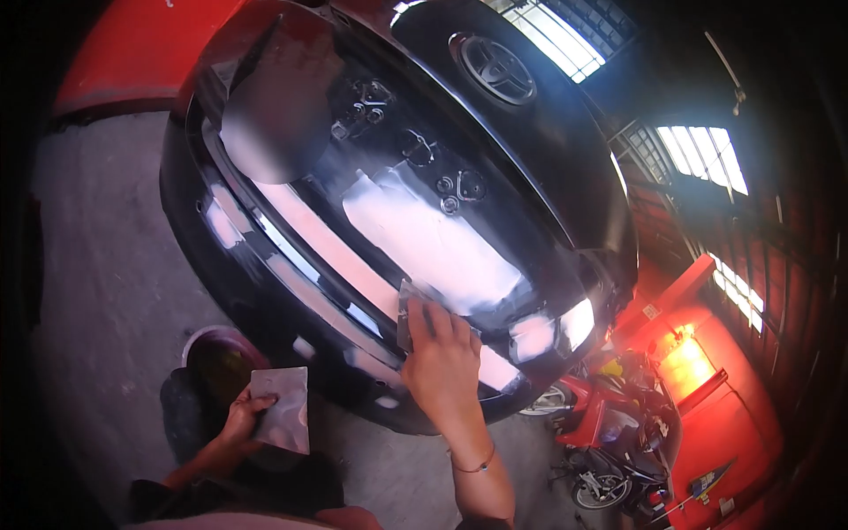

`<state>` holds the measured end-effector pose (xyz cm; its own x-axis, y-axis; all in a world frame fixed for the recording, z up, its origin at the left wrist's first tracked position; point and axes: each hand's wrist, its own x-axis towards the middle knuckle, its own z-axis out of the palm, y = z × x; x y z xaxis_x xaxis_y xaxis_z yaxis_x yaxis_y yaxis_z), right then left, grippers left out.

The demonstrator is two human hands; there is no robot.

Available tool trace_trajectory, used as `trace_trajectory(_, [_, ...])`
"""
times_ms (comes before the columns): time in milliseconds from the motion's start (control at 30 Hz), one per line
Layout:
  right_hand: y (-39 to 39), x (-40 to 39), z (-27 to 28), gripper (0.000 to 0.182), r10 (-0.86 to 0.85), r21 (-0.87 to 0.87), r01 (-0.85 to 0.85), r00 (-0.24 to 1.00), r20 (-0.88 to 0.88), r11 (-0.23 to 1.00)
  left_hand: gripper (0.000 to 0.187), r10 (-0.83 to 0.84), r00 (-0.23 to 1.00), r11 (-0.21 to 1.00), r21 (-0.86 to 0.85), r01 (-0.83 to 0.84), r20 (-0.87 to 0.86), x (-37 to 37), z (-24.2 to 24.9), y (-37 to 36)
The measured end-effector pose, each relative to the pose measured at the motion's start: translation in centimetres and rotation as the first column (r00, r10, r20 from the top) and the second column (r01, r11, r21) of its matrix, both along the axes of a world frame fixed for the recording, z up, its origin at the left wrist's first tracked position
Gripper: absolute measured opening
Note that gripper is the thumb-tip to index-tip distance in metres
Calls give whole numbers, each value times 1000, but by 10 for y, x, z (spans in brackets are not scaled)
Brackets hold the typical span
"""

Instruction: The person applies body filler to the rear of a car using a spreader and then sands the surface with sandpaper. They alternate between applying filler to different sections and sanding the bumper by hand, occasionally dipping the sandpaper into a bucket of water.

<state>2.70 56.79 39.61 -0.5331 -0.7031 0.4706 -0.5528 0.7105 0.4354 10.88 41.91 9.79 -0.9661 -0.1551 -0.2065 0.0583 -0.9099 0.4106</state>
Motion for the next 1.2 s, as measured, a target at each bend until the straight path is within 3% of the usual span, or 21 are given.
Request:
trace_trajectory(67, [-1, 6, 13, 61, 14, 0, -14, 1000, 12, 1000, 39, 3, 1000, 1000, -12, -3, -2, -1, 1, 3])
trace_trajectory(133, [3, 9, 28, 50, 59, -23, -55, 976, 208, 998, 40, -21, 1000, 1000, -10, 21, -14, -1, -4, 5])
trace_trajectory(167, [10, 9, 40, 40, 141, -61, -129, 949, 283, 990, 41, -39, 999, 999, -7, 39, -28, -1, -5, 5])
trace_trajectory(233, [17, 28, 75, 38, 138, -228, -58, 926, 352, 972, 41, -24, 1000, 999, -37, 23, -12, 0, -5, 4])
trace_trajectory(267, [26, 38, 87, 36, 122, -363, -10, 950, 287, 932, 41, -13, 1000, 998, -59, 14, 13, 2, -4, 5])
trace_trajectory(333, [47, 49, 91, 40, 302, -751, -70, 936, 178, 657, 40, -20, 1000, 999, -26, 21, 13, 6, -5, 2])
trace_trajectory(400, [79, 63, 85, 39, 346, -818, -27, 914, 212, 574, 40, -33, 999, 999, -3, 33, 3, 6, -7, -3])
trace_trajectory(467, [100, 75, 52, 39, 370, -828, 35, 883, 288, 560, 40, 14, 999, 999, 37, -12, -53, 3, -15, -3])
trace_trajectory(567, [91, 83, -12, 45, 374, -502, -72, 758, 534, 862, 37, -11, 999, 999, 41, 13, -37, -2, -27, 1])
trace_trajectory(600, [90, 73, -51, 52, 401, -446, -125, 690, 602, 886, 36, -28, 999, 999, 34, 29, -19, -6, -27, -1])
trace_trajectory(633, [87, 69, -98, 54, 460, -530, -111, 662, 592, 841, 33, -47, 997, 998, 42, 49, -53, -6, -21, 1])
trace_trajectory(700, [99, 44, -206, 83, 534, -478, -281, 636, 557, 832, 33, -58, 997, 998, 3, 58, -59, -5, -12, 7])
trace_trajectory(767, [92, 60, -247, 81, 510, -322, -397, 704, 495, 860, 34, -119, 990, 993, -14, 118, -71, -14, -35, 18])
trace_trajectory(800, [92, 64, -255, 81, 502, -335, -378, 717, 484, 863, 34, -143, 987, 990, -31, 141, -72, -16, -35, 21])
trace_trajectory(867, [97, 70, -270, 76, 392, -117, -392, 754, 528, 912, 37, -77, 996, 971, -221, 86, 49, -17, -36, 30])
trace_trajectory(900, [104, 63, -297, 76, 386, -126, -379, 761, 521, 917, 36, -62, 990, 965, -247, 92, 130, -12, -16, 31])
trace_trajectory(967, [129, 42, -361, 75, 488, -327, -369, 740, 463, 870, 36, -68, 992, 941, -324, 99, 107, -7, -7, 30])
trace_trajectory(1033, [143, 42, -358, 69, 449, -327, -321, 753, 481, 889, 36, -70, 993, 916, -390, 100, 90, 1, 6, 27])
trace_trajectory(1100, [156, 38, -361, 64, 418, -329, -281, 763, 494, 902, 38, -121, 993, 978, -171, 120, 1, 4, 22, 16])
trace_trajectory(1167, [173, 28, -370, 53, 303, -392, 49, 549, 779, 919, 39, -97, 995, 968, -234, 87, -31, -1, 18, 11])
trace_trajectory(1200, [172, 26, -352, 53, 310, -396, 44, 546, 779, 917, 40, -72, 995, 955, -293, 50, -63, -2, 17, 10])
